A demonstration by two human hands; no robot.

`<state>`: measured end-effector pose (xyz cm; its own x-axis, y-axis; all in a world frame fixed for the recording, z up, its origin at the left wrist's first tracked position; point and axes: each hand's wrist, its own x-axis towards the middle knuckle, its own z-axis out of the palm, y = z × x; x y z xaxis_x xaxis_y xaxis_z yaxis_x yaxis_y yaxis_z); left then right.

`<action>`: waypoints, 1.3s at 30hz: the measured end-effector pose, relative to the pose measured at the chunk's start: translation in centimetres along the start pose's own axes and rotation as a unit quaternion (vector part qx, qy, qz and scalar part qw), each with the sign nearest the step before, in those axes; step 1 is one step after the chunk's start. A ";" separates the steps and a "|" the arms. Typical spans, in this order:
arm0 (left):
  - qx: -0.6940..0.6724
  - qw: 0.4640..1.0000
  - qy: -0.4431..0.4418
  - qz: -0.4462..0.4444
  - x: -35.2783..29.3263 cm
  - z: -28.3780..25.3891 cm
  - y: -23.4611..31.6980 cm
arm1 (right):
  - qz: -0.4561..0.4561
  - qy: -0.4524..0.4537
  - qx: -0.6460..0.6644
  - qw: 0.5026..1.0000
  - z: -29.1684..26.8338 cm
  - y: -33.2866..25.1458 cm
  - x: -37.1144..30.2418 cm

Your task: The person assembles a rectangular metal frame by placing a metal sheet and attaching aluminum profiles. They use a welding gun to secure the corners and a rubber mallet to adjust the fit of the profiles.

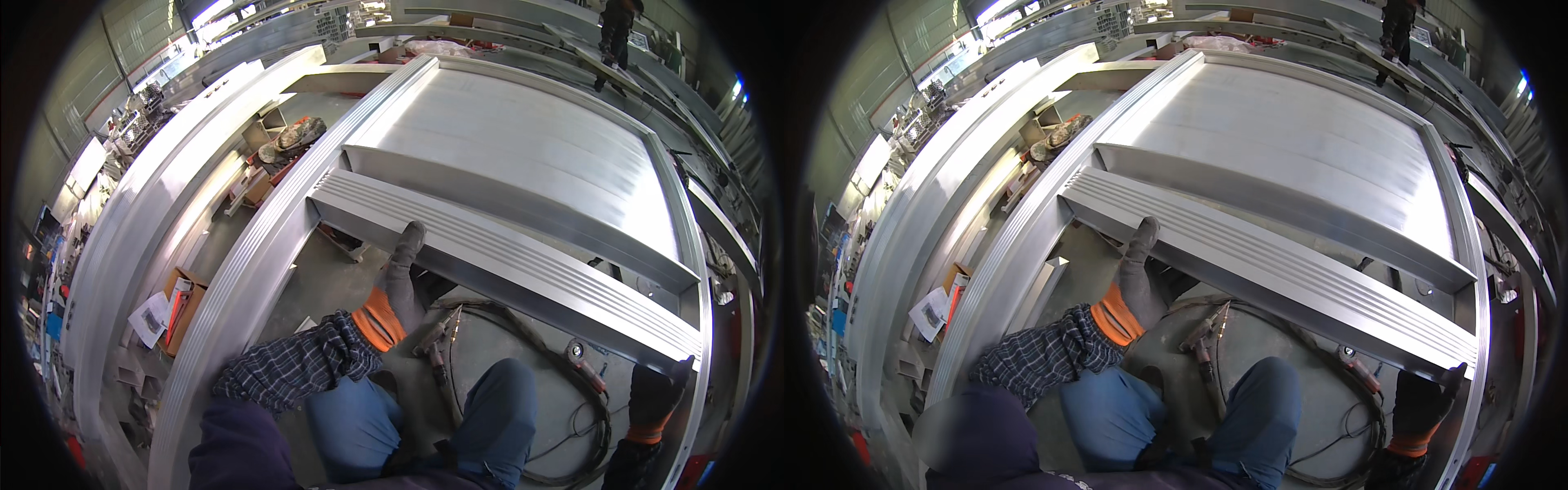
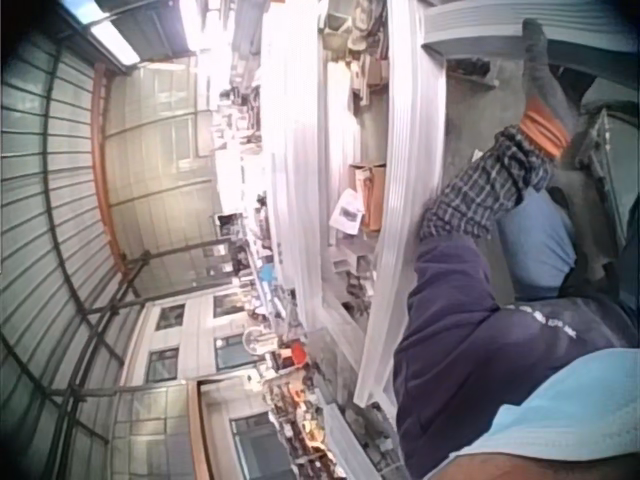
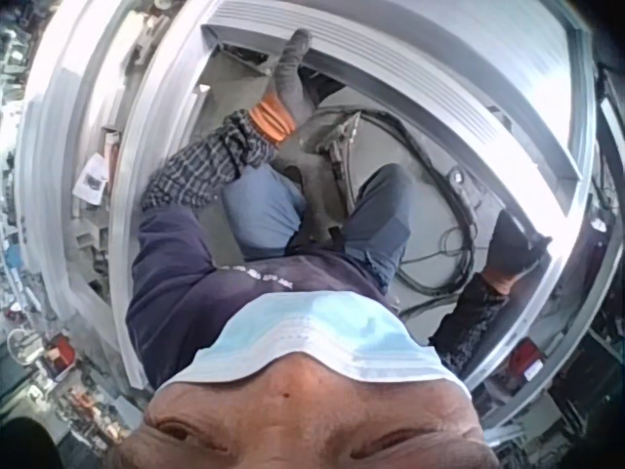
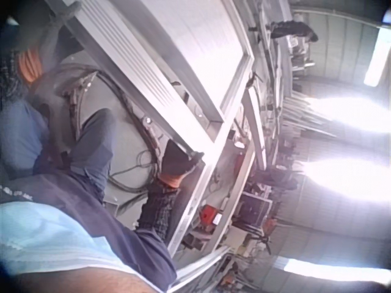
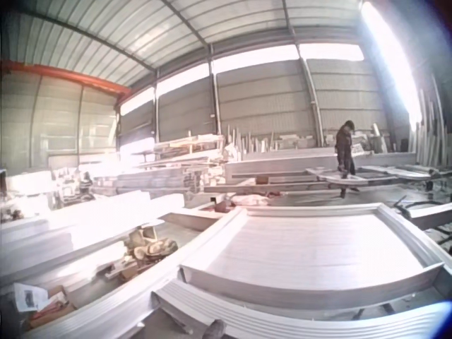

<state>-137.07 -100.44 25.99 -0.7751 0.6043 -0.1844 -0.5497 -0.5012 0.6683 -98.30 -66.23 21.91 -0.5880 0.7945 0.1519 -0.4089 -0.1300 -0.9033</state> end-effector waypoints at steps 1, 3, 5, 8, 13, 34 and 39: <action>0.006 1.000 0.001 0.001 0.3 0.7 0.0 | 0.007 0.037 0.009 0.999 -0.5 0.3 -0.1; -0.002 1.000 0.016 -0.014 1.7 2.0 -1.6 | 0.019 0.097 0.023 0.995 -1.0 -1.2 -0.1; -0.031 0.999 -0.010 -0.018 2.0 1.8 -2.8 | 0.046 0.059 0.083 0.994 -2.6 -0.9 1.4; -0.035 0.998 -0.053 0.028 1.9 -1.7 -3.3 | 0.084 -0.011 0.176 0.981 -2.6 2.8 2.6; 0.017 0.995 -0.022 0.096 0.5 1.7 -3.0 | 0.055 0.032 0.214 0.975 2.9 -0.4 5.4; 0.022 0.995 -0.101 0.015 3.7 -1.1 -1.5 | 0.073 0.067 0.127 0.987 3.0 0.1 7.8; 0.025 0.995 -0.094 0.015 3.5 -0.6 -2.5 | 0.049 0.059 0.124 0.989 1.9 -0.4 7.6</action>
<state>-138.62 -97.40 23.24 -0.7164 0.6971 -0.0286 -0.5072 -0.4924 0.7073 -103.92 -61.28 24.23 -0.5538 0.8326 0.0079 -0.5219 -0.3397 -0.7824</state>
